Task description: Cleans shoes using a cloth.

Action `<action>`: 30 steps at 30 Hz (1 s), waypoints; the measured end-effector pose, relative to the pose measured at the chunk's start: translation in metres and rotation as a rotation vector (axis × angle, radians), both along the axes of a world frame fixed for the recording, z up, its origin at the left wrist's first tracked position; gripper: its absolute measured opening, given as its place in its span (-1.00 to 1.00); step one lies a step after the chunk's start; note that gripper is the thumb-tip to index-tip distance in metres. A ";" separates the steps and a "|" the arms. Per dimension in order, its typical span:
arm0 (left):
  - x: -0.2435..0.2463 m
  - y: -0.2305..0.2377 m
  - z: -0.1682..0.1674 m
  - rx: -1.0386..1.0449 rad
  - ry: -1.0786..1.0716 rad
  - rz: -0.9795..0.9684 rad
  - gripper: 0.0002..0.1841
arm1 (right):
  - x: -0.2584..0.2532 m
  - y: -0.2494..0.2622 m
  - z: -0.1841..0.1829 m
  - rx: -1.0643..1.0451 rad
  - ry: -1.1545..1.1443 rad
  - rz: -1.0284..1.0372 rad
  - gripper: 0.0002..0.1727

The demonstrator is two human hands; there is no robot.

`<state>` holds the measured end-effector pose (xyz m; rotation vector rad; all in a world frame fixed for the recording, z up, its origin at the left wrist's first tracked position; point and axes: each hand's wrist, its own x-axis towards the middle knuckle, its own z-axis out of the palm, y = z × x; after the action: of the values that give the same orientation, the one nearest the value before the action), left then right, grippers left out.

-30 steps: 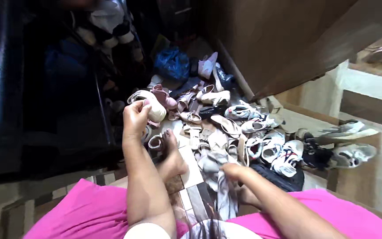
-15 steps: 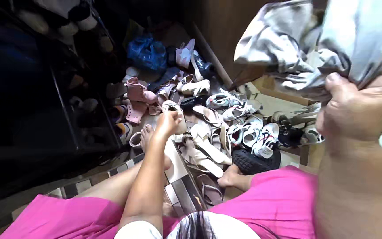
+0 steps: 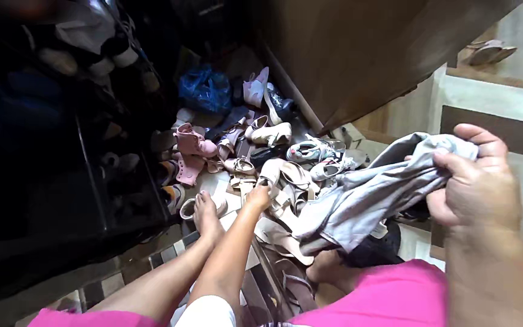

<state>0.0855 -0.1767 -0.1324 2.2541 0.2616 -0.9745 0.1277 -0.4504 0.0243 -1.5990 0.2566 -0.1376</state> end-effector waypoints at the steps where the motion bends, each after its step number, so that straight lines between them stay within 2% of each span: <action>1: 0.000 0.005 -0.009 -0.023 -0.030 -0.011 -0.54 | 0.000 0.002 0.000 -0.028 0.021 0.020 -0.46; 3: 0.012 0.014 -0.014 -0.060 0.047 0.066 -0.54 | 0.000 0.003 -0.002 -0.175 0.102 0.093 -0.38; 6: 0.026 0.041 -0.053 -0.031 -0.035 0.316 -0.61 | 0.000 -0.002 -0.013 -0.567 0.161 0.294 -0.03; 7: 0.031 0.050 -0.059 -0.009 -0.059 0.375 -0.63 | 0.000 -0.003 -0.016 -0.703 0.152 0.347 0.00; 8: 0.036 0.059 -0.064 0.021 -0.066 0.405 -0.64 | 0.000 -0.003 -0.019 -0.836 0.131 0.390 -0.04; 10: 0.045 0.075 -0.074 0.085 -0.054 0.387 -0.63 | 0.002 -0.006 -0.022 -1.006 0.078 0.437 -0.24; 12: 0.054 0.085 -0.086 0.111 -0.027 0.334 -0.61 | 0.004 -0.011 -0.022 -1.061 0.002 0.457 -0.40; 14: 0.063 0.088 -0.100 0.044 0.000 0.402 -0.57 | 0.004 -0.014 -0.023 -1.065 -0.082 0.447 -0.47; 16: 0.070 0.082 -0.113 -0.169 0.009 0.705 -0.55 | 0.002 -0.014 -0.022 -1.033 -0.123 0.439 -0.48; 20: 0.089 0.069 -0.121 -0.765 -0.032 1.629 -0.59 | 0.001 -0.012 -0.022 -0.960 -0.148 0.491 -0.48; 22: 0.097 0.068 -0.124 -1.052 -0.114 1.999 -0.58 | 0.002 -0.009 -0.025 -0.928 -0.162 0.516 -0.50; 24: 0.105 0.065 -0.121 -1.269 -0.226 2.231 -0.53 | 0.005 -0.005 -0.028 -0.908 -0.187 0.520 -0.51; 26: 0.112 0.063 -0.120 -1.430 -0.308 2.353 -0.53 | 0.007 0.000 -0.032 -0.900 -0.214 0.513 -0.52; 28: 0.115 0.062 -0.126 -1.488 -0.355 2.390 -0.41 | 0.008 0.004 -0.037 -0.889 -0.247 0.506 -0.53; 30: 0.116 0.064 -0.129 -1.443 -0.406 2.463 -0.32 | 0.009 0.006 -0.040 -0.879 -0.284 0.507 -0.54</action>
<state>0.2010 -0.1129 -0.2613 -0.1830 1.0987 0.6477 0.1365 -0.4444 -0.0157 -2.4258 -0.5051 -0.0836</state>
